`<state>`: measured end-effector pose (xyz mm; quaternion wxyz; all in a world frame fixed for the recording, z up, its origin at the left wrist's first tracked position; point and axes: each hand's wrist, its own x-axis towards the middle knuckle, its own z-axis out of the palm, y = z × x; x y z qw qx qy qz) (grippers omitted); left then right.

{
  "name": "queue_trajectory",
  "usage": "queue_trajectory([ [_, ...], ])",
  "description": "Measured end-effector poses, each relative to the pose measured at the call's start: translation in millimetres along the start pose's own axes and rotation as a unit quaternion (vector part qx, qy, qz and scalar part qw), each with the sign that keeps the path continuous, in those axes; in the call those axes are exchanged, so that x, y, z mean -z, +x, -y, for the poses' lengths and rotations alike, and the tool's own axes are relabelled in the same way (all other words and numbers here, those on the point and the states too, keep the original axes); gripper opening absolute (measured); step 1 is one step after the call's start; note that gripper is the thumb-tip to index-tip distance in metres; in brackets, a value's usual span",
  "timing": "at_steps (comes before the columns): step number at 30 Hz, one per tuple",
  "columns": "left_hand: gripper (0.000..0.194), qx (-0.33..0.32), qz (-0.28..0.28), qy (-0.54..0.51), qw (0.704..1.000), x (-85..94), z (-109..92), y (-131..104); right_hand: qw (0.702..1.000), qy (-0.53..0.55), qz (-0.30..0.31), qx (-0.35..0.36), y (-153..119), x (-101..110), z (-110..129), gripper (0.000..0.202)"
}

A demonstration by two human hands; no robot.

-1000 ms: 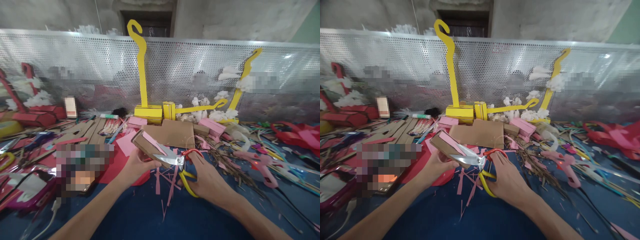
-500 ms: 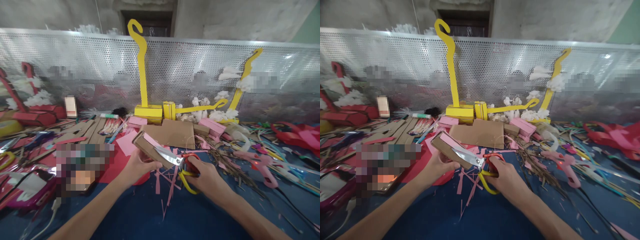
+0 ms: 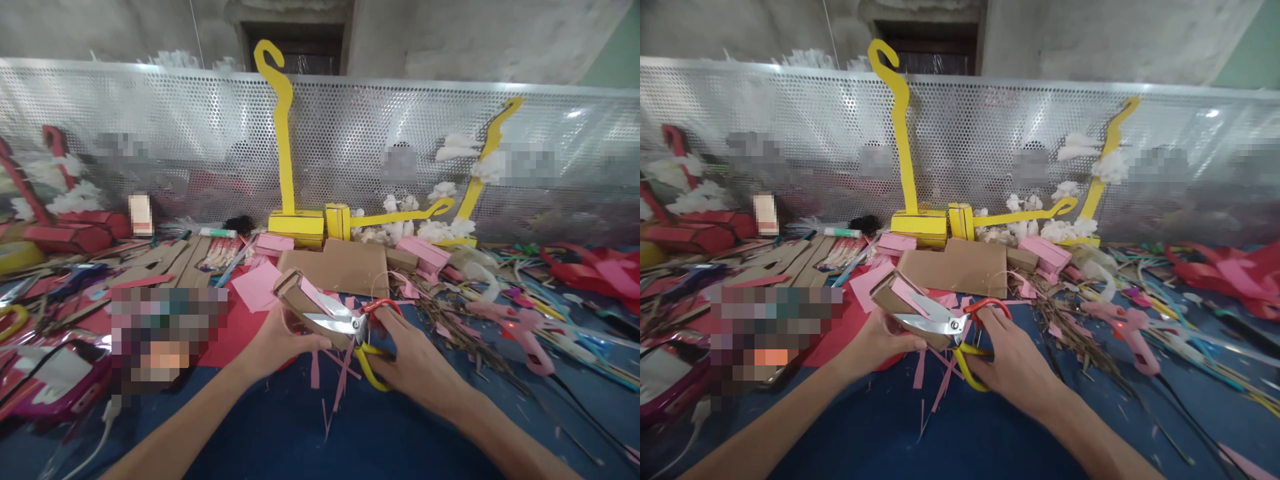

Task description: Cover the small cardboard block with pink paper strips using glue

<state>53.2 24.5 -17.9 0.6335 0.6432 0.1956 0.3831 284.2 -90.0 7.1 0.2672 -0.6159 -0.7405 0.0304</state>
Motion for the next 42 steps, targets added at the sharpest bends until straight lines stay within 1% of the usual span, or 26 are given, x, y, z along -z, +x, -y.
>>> queue_trajectory([
  [4,0.055,0.002,0.009,-0.004,1.000,-0.6,0,-1,0.999,0.010,0.027,-0.022,-1,-3,-2,0.027],
  [10,0.056,-0.007,0.003,-0.017,1.000,1.3,3,0,0.998,0.029,0.038,-0.035,-2,-5,-6,0.011],
  [13,0.054,-0.011,0.003,-0.016,1.000,1.0,4,1,0.999,0.026,0.022,-0.022,-2,-5,-4,0.014],
  [17,0.056,-0.017,-0.001,0.002,1.000,0.5,4,0,1.000,-0.001,-0.026,0.012,0,-4,1,0.032],
  [19,0.057,-0.013,0.001,0.013,1.000,-0.3,4,0,0.999,-0.006,-0.036,0.017,0,-5,2,0.036],
  [22,0.058,0.007,0.001,0.040,0.999,-3.0,2,-2,1.000,0.004,-0.023,0.006,0,-7,2,0.031],
  [26,0.050,0.019,0.016,0.067,0.997,-7.3,-1,-3,1.000,0.008,-0.001,-0.018,-1,-10,-1,0.028],
  [28,0.050,0.023,0.013,0.067,0.997,-8.6,-3,-3,1.000,0.011,0.002,-0.019,-2,-10,-1,0.026],
  [32,0.062,0.027,-0.015,0.049,0.998,-9.5,-4,-4,1.000,0.007,-0.008,-0.018,-2,-10,-1,0.022],
  [37,0.049,0.012,0.013,0.042,0.999,-7.4,-1,-4,1.000,0.013,-0.025,-0.011,-2,-9,-1,0.017],
  [39,0.051,0.018,0.012,0.037,0.999,-6.1,3,-3,0.999,0.018,-0.031,-0.009,-1,-9,-1,0.016],
  [42,0.059,0.030,-0.007,0.028,0.999,-4.9,7,-3,0.999,0.023,-0.038,-0.007,-1,-9,-3,0.014],
])
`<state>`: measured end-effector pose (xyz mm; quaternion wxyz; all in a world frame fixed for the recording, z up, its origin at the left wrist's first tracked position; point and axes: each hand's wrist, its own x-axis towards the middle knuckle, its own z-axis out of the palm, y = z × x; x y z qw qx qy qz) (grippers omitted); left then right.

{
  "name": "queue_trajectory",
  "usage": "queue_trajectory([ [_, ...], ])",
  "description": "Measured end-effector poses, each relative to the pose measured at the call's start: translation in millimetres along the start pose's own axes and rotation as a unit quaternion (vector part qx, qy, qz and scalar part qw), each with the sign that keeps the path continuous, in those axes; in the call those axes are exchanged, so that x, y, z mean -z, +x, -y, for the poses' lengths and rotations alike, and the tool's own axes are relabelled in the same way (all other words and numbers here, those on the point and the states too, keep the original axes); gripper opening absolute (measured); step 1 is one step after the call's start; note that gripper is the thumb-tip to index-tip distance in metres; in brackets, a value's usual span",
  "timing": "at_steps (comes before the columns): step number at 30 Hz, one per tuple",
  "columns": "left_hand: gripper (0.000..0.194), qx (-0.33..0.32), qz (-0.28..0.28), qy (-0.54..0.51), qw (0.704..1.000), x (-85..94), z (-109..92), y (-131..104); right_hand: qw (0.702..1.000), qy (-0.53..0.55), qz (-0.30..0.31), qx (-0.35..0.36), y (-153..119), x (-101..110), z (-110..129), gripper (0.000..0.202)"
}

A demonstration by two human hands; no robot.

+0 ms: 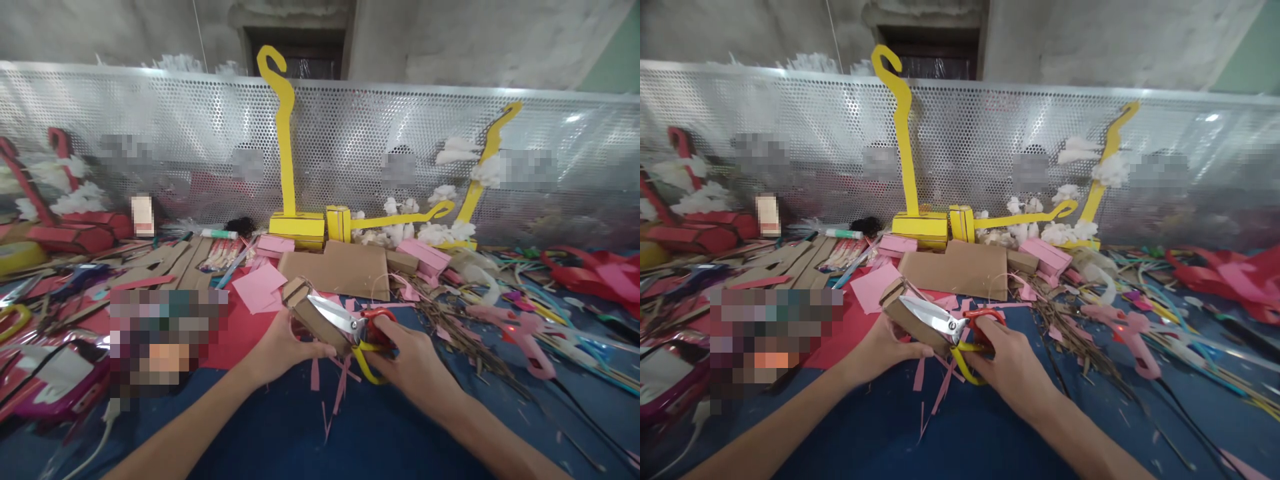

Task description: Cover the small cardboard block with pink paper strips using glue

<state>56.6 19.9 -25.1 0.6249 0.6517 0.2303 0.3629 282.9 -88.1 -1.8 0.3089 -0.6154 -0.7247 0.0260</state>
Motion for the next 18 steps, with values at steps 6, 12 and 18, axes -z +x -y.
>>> queue_trajectory([
  [6,0.055,-0.012,0.021,-0.015,1.000,0.3,-2,1,1.000,0.003,-0.013,0.015,0,-2,-1,0.011],
  [12,0.059,-0.025,-0.026,-0.108,0.994,0.5,-3,3,0.998,0.010,-0.056,0.022,1,-3,4,0.039],
  [18,0.063,0.036,-0.066,-0.224,0.972,1.9,-15,3,0.995,-0.052,-0.074,-0.039,9,6,-22,0.042],
])
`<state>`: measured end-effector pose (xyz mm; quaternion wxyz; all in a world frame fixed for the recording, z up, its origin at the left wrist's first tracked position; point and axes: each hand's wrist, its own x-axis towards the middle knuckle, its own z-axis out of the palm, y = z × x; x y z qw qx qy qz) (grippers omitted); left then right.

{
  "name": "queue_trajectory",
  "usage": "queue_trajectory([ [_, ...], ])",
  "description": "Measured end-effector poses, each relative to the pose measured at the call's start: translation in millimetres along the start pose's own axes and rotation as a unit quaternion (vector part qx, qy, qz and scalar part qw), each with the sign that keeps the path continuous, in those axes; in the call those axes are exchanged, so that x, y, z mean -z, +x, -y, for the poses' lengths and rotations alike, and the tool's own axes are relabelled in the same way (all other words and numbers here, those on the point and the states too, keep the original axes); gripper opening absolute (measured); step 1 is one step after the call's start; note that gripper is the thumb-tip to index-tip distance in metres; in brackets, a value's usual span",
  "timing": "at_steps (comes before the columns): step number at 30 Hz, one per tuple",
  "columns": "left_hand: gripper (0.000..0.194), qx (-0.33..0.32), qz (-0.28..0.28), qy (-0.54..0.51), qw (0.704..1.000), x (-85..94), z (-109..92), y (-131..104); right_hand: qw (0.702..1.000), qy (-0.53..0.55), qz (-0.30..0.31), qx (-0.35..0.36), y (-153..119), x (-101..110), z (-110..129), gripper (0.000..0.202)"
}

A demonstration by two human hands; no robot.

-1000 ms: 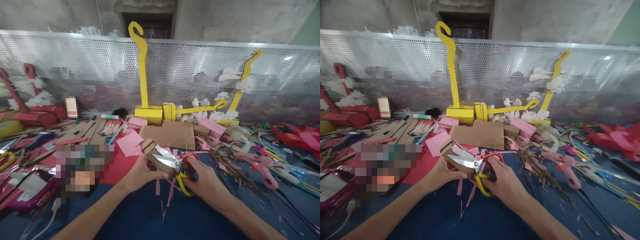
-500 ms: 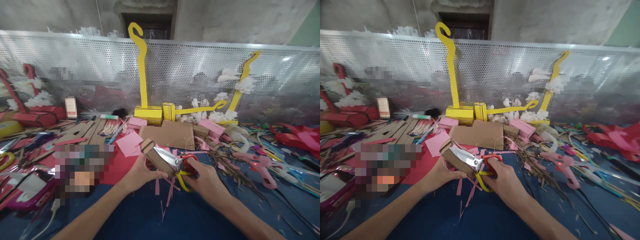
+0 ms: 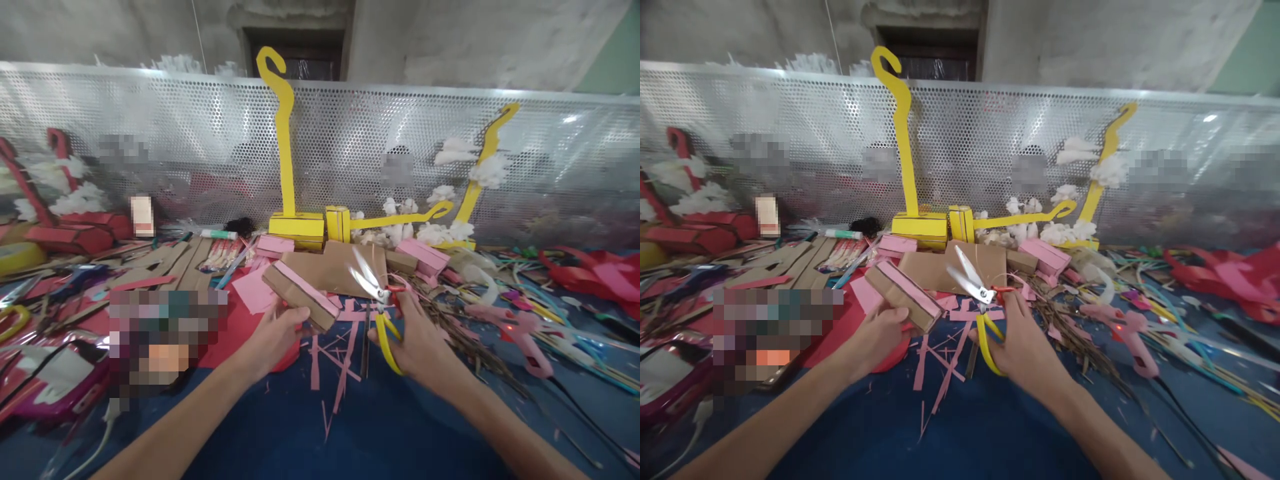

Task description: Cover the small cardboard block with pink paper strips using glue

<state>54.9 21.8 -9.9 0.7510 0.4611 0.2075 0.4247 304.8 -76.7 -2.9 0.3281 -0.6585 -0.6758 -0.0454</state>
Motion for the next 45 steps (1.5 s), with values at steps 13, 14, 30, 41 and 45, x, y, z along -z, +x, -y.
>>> queue_trajectory([
  [13,0.036,0.108,0.018,-0.137,0.984,7.5,-14,-4,0.992,-0.122,0.018,0.013,8,1,-27,0.036],
  [14,0.036,0.117,0.021,-0.126,0.985,7.2,-14,-6,0.993,-0.113,0.015,0.014,8,0,-28,0.035],
  [30,0.029,0.083,0.087,-0.029,0.992,6.1,-9,-7,0.996,-0.058,-0.057,-0.036,9,0,-20,0.038],
  [41,0.038,0.101,0.037,-0.033,0.994,-1.5,-11,-6,0.997,0.004,-0.080,0.014,8,11,-15,0.042],
  [45,0.048,0.078,-0.031,0.003,0.996,-0.3,-7,-3,0.996,-0.030,-0.053,0.058,4,13,-10,0.042],
])
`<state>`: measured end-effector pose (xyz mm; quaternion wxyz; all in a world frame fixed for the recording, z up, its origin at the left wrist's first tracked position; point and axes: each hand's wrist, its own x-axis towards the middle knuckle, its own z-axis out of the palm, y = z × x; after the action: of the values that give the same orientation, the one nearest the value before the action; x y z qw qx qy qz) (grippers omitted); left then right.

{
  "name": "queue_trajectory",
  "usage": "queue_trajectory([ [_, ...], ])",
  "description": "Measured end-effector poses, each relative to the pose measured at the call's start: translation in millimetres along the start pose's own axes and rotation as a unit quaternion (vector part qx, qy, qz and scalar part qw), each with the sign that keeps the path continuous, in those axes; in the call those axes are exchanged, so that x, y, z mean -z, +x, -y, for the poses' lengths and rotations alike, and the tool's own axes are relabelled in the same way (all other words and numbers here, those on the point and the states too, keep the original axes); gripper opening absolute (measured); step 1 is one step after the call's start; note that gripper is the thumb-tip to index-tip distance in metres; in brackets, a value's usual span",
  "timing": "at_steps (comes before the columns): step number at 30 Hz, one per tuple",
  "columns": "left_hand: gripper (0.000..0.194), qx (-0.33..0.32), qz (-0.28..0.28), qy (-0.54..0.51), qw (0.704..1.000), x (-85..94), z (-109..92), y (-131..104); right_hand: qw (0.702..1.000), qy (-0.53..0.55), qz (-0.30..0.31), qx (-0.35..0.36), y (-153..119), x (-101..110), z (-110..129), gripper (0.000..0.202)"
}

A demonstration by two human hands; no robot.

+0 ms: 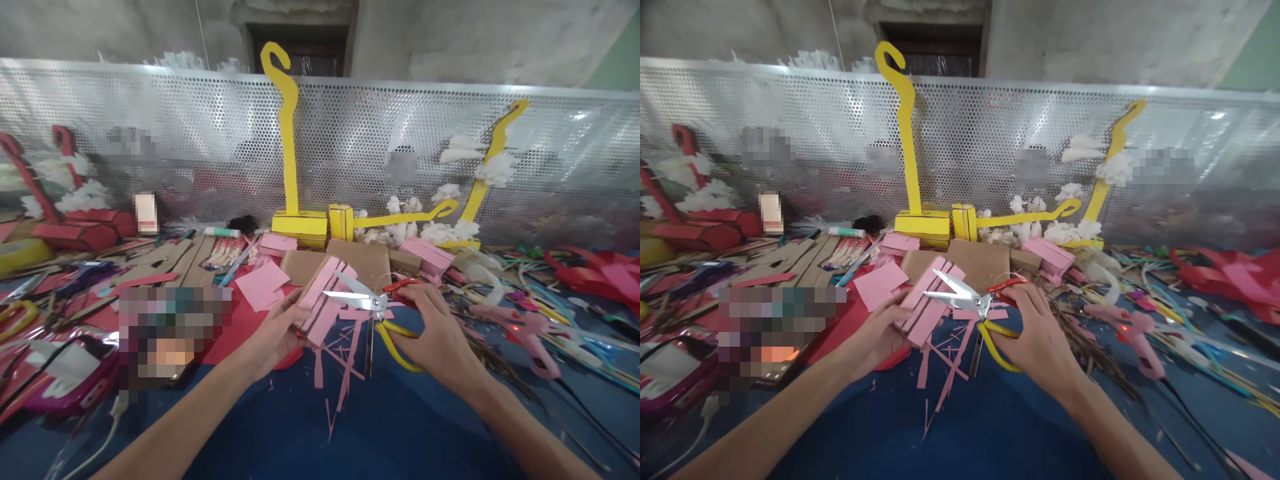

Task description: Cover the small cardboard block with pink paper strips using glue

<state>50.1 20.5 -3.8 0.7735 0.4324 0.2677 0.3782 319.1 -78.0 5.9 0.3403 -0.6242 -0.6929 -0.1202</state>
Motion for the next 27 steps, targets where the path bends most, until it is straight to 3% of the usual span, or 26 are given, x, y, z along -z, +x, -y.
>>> queue_trajectory([
  [2,0.048,-0.027,-0.036,0.018,0.999,1.0,1,3,1.000,-0.001,0.006,-0.002,-1,0,2,0.042],
  [7,0.042,-0.105,-0.041,0.105,0.988,2.6,-1,5,1.000,-0.003,0.008,-0.006,-1,-1,1,0.042],
  [14,0.047,-0.200,-0.082,0.257,0.942,10.5,-1,6,0.999,0.005,0.029,0.018,-1,-2,0,0.045],
  [17,0.043,-0.230,-0.058,0.308,0.921,10.3,-3,6,0.999,0.012,0.045,0.020,-2,-1,2,0.044],
  [21,0.039,-0.242,0.001,0.319,0.916,6.6,-6,3,0.997,0.037,0.061,0.020,-2,0,3,0.043],
  [27,0.034,-0.238,-0.008,0.343,0.909,9.4,-4,3,0.993,0.070,0.098,0.017,-3,3,4,0.042],
])
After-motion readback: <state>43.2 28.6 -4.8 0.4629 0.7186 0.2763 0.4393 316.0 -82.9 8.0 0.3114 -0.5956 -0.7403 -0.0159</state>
